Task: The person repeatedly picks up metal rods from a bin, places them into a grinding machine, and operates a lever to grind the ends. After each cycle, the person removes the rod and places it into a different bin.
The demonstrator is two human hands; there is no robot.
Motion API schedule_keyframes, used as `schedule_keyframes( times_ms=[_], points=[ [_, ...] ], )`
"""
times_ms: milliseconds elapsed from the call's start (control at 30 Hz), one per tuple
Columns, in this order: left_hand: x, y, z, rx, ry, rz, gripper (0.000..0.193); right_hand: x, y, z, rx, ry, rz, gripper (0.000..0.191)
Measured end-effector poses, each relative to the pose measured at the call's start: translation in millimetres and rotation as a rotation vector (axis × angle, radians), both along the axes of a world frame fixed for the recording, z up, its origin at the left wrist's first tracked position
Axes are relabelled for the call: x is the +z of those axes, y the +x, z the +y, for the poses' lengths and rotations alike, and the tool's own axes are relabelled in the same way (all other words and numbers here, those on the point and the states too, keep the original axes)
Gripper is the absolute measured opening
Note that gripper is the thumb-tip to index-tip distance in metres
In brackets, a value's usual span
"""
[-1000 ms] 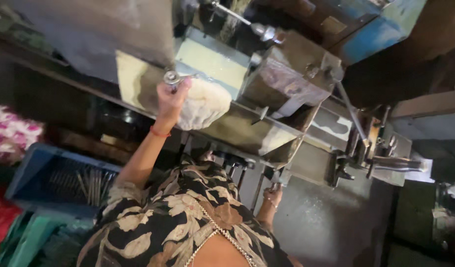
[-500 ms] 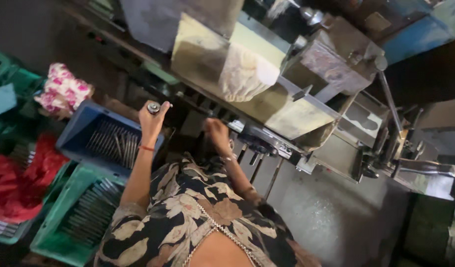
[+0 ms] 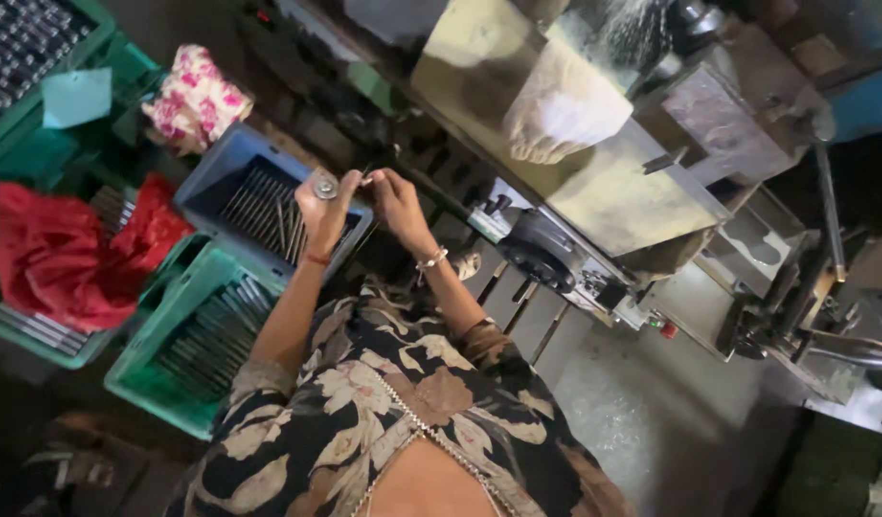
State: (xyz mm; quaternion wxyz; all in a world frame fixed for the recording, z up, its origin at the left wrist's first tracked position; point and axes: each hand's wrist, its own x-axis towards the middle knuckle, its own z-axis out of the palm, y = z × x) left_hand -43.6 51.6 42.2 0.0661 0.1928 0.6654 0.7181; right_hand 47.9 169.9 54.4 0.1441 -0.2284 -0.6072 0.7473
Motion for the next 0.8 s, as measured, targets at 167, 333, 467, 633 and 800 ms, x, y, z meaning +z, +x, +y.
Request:
schedule_keyframes(
  times_ms=[167,333,467,633,800],
  points=[
    [12.3,-13.0,-38.2,0.115,-0.313,0.898,0.055,-0.7,-5.1,-10.1,0.104,0.153,-0.14,0.032],
    [-3.7,-3.7,-31.1,0.203,0.172,-0.164,0.04,5.7,-23.2,-50.9,0.045,-0.101,0.098,0.032],
    [-9.8,-9.2,-45.1,0.226,0.15,-0.063,0.031,12.4,-30.5,-55.3,0.103,-0.114,-0.025,0.031],
    [-5.8,-24.2,-74.4,0.242,-0.209,0.643,0.049,3.3,-23.9,-48.0,0.208,-0.297,-0.192,0.026],
    [-13.1,-13.8,-60.6,0.259,0.054,0.005,0.049,1.6,-30.5,-69.3,0.081,-0.303,0.011,0.027]
  ],
)
